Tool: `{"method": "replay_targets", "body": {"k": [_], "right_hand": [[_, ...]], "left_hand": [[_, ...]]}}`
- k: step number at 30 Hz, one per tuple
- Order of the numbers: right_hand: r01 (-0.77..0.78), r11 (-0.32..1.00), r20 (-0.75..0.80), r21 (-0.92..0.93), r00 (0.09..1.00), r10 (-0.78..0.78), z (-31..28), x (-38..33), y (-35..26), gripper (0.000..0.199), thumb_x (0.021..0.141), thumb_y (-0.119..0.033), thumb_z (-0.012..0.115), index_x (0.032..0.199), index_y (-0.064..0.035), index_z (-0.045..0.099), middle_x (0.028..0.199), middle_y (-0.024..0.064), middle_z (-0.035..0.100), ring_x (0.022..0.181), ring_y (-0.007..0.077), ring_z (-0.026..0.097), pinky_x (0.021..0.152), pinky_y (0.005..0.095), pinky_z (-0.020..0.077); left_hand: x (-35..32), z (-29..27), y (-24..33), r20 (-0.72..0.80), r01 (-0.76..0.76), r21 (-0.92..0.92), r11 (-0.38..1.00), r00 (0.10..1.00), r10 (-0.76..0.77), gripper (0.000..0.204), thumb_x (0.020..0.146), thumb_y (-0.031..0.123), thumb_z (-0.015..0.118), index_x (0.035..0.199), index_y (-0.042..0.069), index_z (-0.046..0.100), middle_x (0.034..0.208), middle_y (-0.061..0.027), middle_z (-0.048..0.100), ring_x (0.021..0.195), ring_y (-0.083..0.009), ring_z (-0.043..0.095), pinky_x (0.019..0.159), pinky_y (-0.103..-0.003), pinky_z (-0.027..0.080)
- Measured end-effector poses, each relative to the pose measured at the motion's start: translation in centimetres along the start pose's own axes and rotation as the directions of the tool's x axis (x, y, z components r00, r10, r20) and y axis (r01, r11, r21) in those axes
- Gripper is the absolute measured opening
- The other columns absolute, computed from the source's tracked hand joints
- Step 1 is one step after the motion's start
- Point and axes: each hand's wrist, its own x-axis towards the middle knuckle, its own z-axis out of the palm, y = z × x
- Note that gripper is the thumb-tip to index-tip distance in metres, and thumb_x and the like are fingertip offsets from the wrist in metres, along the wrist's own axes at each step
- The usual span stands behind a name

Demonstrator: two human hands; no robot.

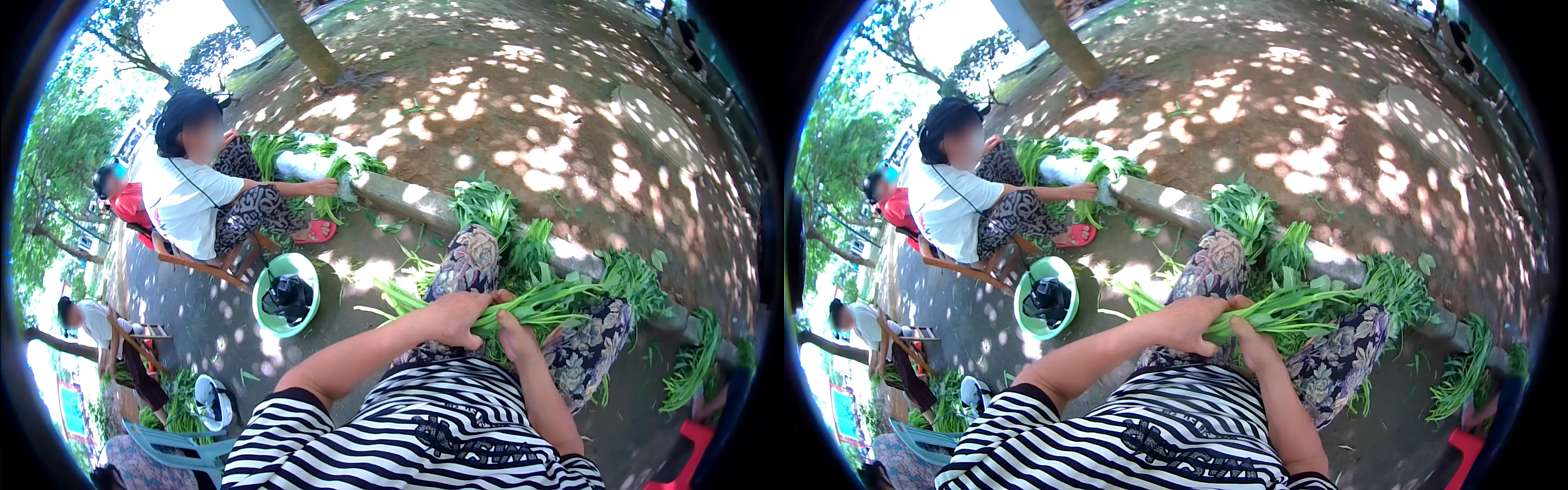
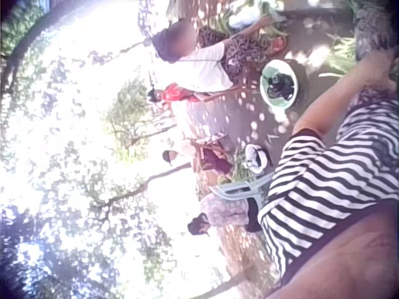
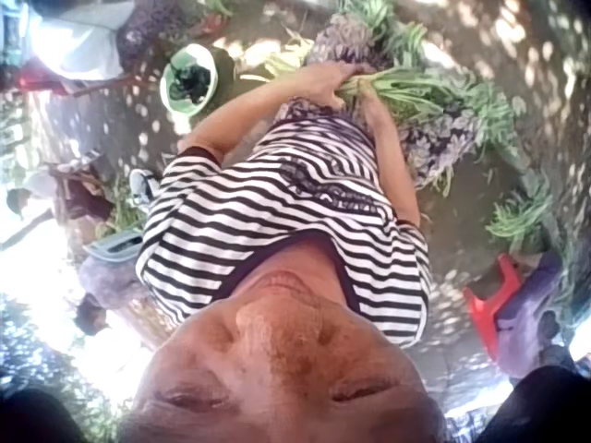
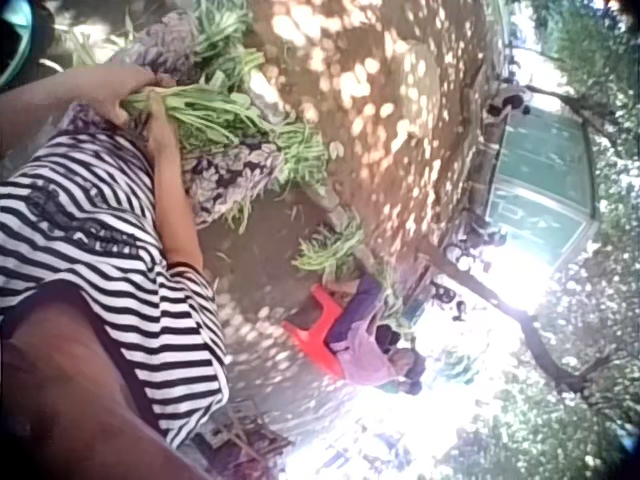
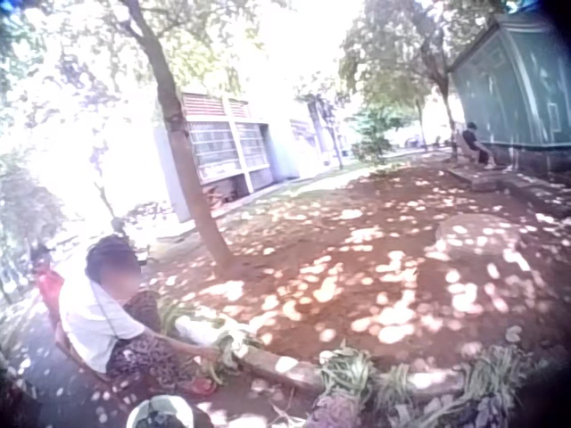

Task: The person separates leaves from the stalks of several bunches of greens by hand, placing the sorted leaves onto a pile on a concrete ledge.

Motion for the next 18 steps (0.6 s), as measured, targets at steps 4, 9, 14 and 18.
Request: {"method": "replay_targets", "body": {"k": [4,9,14,18], "right_hand": [[-0.018,0.966,-0.120,-0.259,0.993,-0.014,1.0,-0.1,-0.1,0.055,0.079,-0.013,0.064,0.128,-0.0012,0.042,0.121,0.0077,0.049,0.112,0.0175,0.046,0.097,0.0313,0.0356],[0.023,0.847,-0.063,-0.531,0.996,-0.067,1.1,0.7,-0.5,0.061,0.082,-0.024,0.063,0.132,0.0001,0.037,0.131,0.0106,0.042,0.123,0.0197,0.037,0.104,0.0320,0.0262],[0.070,0.734,-0.011,-0.675,0.994,-0.105,2.9,0.9,-1.9,0.060,0.078,-0.032,0.067,0.125,-0.0028,0.044,0.123,0.0118,0.049,0.114,0.0208,0.045,0.101,0.0315,0.0312],[0.079,0.673,0.118,-0.736,0.993,0.013,2.2,-0.4,-3.2,0.060,0.075,-0.035,0.070,0.123,-0.0042,0.050,0.122,0.0133,0.052,0.111,0.0227,0.049,0.095,0.0335,0.0385]], "left_hand": [[-0.6,0.1,1.8,-0.148,0.117,0.163,0.980,0.985,-0.093,0.058,0.063,0.029,0.070,0.106,-0.003,0.047,0.099,-0.0186,0.057,0.096,-0.0354,0.054,0.082,-0.042,0.043],[0.7,1.0,1.7,-0.288,0.185,0.142,0.972,0.948,-0.138,0.048,0.060,0.030,0.071,0.092,0.000,0.053,0.088,-0.0199,0.060,0.086,-0.0360,0.057,0.076,-0.043,0.045],[1.9,2.7,-0.5,-0.315,0.253,0.021,0.967,0.920,-0.234,0.035,0.064,0.023,0.065,0.094,0.006,0.058,0.080,-0.0194,0.062,0.078,-0.0392,0.059,0.070,-0.045,0.048],[1.2,0.4,-0.5,-0.340,0.293,-0.029,0.956,0.896,-0.285,0.032,0.064,0.015,0.066,0.093,0.001,0.060,0.077,-0.0205,0.062,0.073,-0.0354,0.062,0.067,-0.041,0.048]]}}
